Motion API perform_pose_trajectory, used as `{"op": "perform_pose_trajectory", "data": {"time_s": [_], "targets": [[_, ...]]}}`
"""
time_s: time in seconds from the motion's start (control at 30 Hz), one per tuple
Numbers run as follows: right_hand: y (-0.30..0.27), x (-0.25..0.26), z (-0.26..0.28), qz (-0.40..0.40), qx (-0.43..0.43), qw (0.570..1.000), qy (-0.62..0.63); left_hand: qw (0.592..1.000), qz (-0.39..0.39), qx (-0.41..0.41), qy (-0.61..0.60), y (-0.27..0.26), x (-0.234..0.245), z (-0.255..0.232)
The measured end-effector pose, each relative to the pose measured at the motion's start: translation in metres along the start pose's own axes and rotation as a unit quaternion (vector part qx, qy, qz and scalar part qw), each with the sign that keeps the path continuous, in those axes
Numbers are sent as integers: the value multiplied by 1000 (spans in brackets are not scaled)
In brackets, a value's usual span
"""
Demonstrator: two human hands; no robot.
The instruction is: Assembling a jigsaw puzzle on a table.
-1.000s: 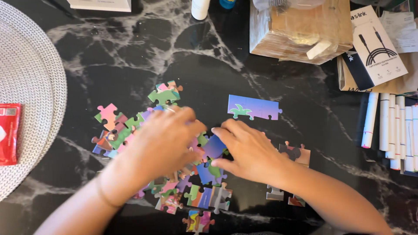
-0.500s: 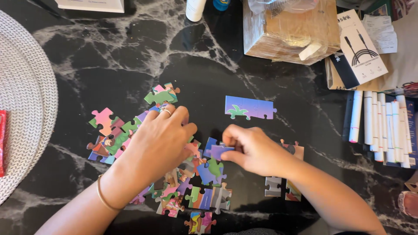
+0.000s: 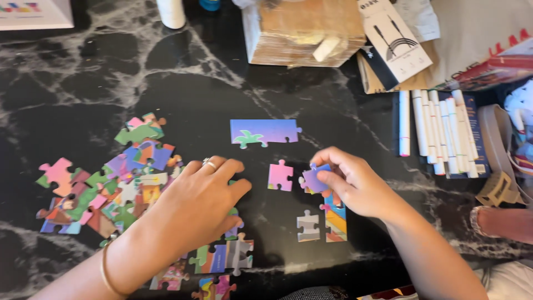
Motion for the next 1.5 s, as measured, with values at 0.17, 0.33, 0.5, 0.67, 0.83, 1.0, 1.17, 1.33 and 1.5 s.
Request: {"op": "perform_pose_trajectory", "data": {"time_s": [0.17, 0.33, 0.5, 0.67, 0.83, 1.0, 1.17, 1.33, 1.5], "targets": [[24, 24, 33, 10, 138, 989, -45, 998, -25, -52, 28, 56, -16, -11], [64, 41, 35, 32, 119, 990, -71, 993, -64, -83, 52, 109, -42, 3], [95, 48, 36, 50, 145, 978, -139, 990, -58, -96, 82, 136, -54, 13], [96, 44, 47, 42, 192, 959, -203, 988, -60, -95, 108, 135, -45, 10], [88, 38, 57, 31, 212, 952, -220, 977, -42, -107, 180, 137, -38, 1], [81, 35, 57, 26, 260, 940, -221, 972, -45, -119, 195, 139, -36, -3], [76, 35, 64, 13, 283, 928, -244, 975, -52, -112, 182, 138, -32, -4], [59, 30, 90, -13, 299, 910, -287, 979, -101, -85, 157, 106, 15, -2], [41, 2, 105, 6, 212, 927, -308, 983, -154, 1, 97, 25, 82, 15]]}}
Point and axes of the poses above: each hand's wrist, its own y-axis towards the middle knuckle, its own x-axis out of the back of the hand, z = x × y, the point moved 9 cm from there along y, towards the middle knuckle, and after that the axes turned 4 degrees about -z, right-handed, at the moved point
